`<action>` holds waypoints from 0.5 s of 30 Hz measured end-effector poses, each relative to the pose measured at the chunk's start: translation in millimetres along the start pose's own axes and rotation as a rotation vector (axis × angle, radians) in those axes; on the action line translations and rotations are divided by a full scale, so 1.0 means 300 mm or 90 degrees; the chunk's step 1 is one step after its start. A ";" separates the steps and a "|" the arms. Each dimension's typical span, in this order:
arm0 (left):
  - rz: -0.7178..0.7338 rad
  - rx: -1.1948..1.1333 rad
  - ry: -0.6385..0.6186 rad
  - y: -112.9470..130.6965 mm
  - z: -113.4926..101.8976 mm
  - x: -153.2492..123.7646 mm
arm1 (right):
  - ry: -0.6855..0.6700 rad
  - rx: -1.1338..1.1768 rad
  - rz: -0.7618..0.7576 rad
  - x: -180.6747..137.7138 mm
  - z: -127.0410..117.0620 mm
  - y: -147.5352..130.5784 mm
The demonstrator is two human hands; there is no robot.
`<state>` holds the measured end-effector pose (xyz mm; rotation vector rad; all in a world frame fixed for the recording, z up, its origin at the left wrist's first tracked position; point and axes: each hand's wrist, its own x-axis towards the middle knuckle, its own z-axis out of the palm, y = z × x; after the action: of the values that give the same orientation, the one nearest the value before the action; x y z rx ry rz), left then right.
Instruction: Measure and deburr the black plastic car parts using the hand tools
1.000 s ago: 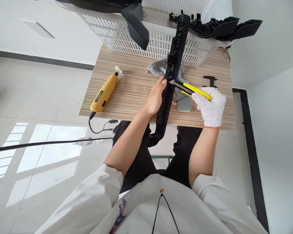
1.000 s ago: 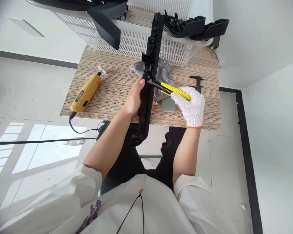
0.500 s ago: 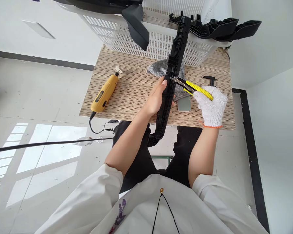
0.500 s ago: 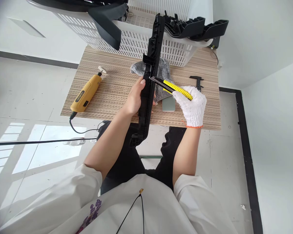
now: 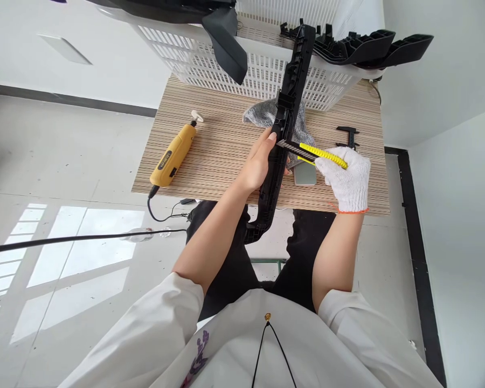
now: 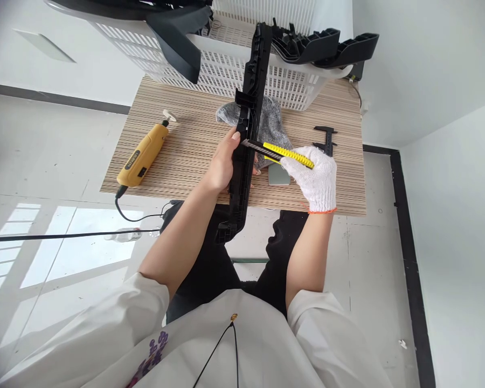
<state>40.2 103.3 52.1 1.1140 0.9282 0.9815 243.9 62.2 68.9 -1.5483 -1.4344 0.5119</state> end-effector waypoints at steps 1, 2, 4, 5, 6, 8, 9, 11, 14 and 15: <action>0.005 0.004 0.000 -0.001 0.000 0.001 | 0.009 0.000 -0.003 0.001 0.001 0.003; 0.010 0.009 -0.001 -0.003 0.000 0.002 | 0.034 -0.001 -0.008 0.002 0.003 0.007; 0.017 0.013 -0.003 -0.003 0.000 0.004 | 0.082 0.003 -0.010 0.004 0.004 0.013; 0.018 0.011 -0.001 -0.002 0.000 0.003 | 0.081 0.008 -0.006 0.004 0.004 0.016; 0.017 0.008 0.000 0.000 0.000 0.002 | 0.062 0.014 -0.001 0.004 0.004 0.018; 0.014 -0.001 -0.004 0.006 0.000 -0.002 | 0.016 0.023 0.009 0.004 0.003 0.019; 0.011 -0.006 -0.009 0.009 0.000 -0.004 | 0.007 0.025 0.011 0.004 0.003 0.019; 0.004 -0.014 -0.024 0.015 0.000 -0.009 | 0.035 0.025 0.008 0.005 0.004 0.017; -0.002 -0.012 -0.043 0.020 0.001 -0.014 | 0.079 0.032 0.012 0.007 0.007 0.011; -0.002 -0.006 -0.046 0.022 0.002 -0.015 | 0.081 0.036 0.015 0.008 0.009 0.008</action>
<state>38.5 99.8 59.1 1.1327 0.8654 0.9362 243.6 65.6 66.1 -1.5273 -1.2961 0.4567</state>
